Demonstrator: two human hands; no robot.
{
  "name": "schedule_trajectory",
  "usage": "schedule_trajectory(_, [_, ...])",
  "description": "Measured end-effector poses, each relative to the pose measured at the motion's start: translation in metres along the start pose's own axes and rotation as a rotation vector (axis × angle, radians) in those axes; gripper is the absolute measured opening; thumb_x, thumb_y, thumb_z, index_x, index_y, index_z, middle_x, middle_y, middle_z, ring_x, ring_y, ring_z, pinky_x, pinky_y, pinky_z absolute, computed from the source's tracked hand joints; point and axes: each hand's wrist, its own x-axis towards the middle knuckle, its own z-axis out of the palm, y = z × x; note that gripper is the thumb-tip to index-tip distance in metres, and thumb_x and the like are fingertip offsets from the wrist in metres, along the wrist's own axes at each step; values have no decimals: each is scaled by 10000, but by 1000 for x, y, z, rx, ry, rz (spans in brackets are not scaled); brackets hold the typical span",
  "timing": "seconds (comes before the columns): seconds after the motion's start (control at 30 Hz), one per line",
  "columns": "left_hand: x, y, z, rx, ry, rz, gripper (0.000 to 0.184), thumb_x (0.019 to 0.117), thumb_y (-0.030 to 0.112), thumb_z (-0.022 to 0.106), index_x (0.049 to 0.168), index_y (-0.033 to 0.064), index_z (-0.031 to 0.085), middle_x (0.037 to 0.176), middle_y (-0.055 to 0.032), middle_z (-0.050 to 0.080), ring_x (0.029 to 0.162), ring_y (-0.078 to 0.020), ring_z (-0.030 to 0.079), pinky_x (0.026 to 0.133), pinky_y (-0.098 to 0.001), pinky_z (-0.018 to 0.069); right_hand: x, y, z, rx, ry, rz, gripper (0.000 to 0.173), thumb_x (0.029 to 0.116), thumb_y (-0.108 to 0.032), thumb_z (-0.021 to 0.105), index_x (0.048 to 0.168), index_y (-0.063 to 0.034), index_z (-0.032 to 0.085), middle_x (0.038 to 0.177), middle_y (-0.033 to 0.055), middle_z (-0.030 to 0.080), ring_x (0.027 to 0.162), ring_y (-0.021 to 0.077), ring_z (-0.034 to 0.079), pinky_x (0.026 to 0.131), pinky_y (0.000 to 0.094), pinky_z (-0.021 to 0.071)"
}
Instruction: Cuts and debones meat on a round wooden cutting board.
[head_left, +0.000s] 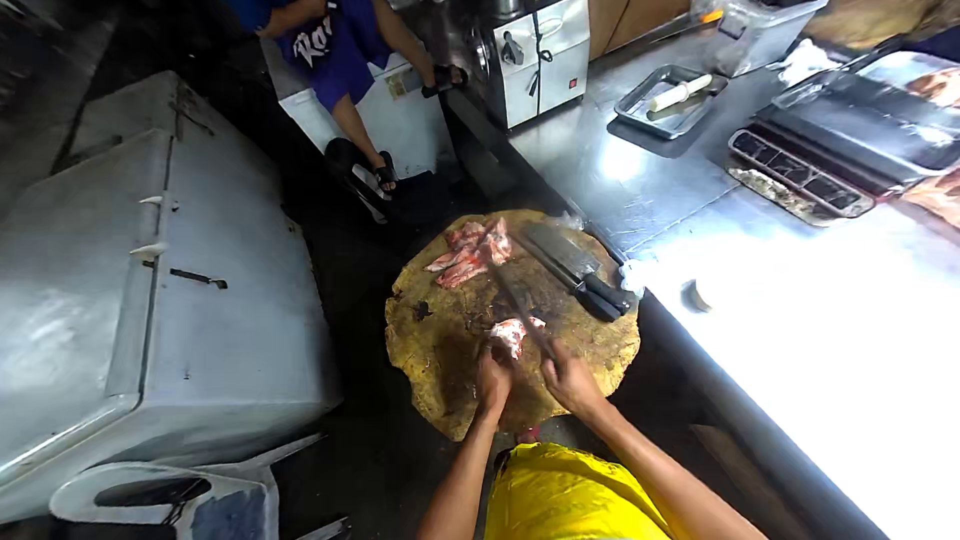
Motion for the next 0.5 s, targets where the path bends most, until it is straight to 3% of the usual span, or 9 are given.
schedule_trajectory(0.03, [-1, 3, -2, 17, -27, -31, 347, 923, 146, 701, 1231, -13, 675, 1418, -206, 569, 1219, -275, 627, 1035, -404, 530, 0, 15, 13, -104, -229, 242, 416, 1039, -354, 474, 1360, -117, 593, 964, 174, 729, 895, 356, 725, 807, 571, 577])
schedule_trajectory(0.1, [6, 1, -4, 34, -73, -105, 413, 916, 141, 708, 1290, -14, 628, 1433, -209, 551, 1199, -280, 634, 1023, -417, 535, 4, 26, 23, -193, -408, 421, 427, 1029, -406, 474, 1343, -144, 594, 1063, 173, 730, 1020, 373, 713, 865, 597, 557])
schedule_trajectory(0.23, [7, -15, 8, -67, -30, -87, 495, 900, 135, 745, 1339, -16, 573, 1450, -207, 529, 1144, -265, 657, 963, -397, 565, 9, 31, 6, -151, -411, 428, 381, 1034, -388, 487, 1240, -117, 657, 1042, 172, 722, 1007, 359, 709, 859, 585, 556])
schedule_trajectory(0.37, [33, -2, 0, -51, -2, -125, 748, 868, 231, 807, 1481, 29, 430, 1497, -218, 479, 1259, -328, 583, 1034, -469, 512, 10, 35, -8, -23, -355, 411, 354, 1048, -363, 490, 1127, -83, 691, 937, 156, 699, 904, 326, 691, 814, 562, 541])
schedule_trajectory(0.5, [67, 6, -3, 54, -144, -166, 922, 858, 330, 803, 1571, 44, 294, 1464, -223, 531, 1322, -343, 558, 1111, -524, 449, 8, 7, -31, 44, -266, 315, 352, 1059, -335, 461, 1088, -86, 708, 816, 101, 657, 762, 251, 651, 726, 489, 526])
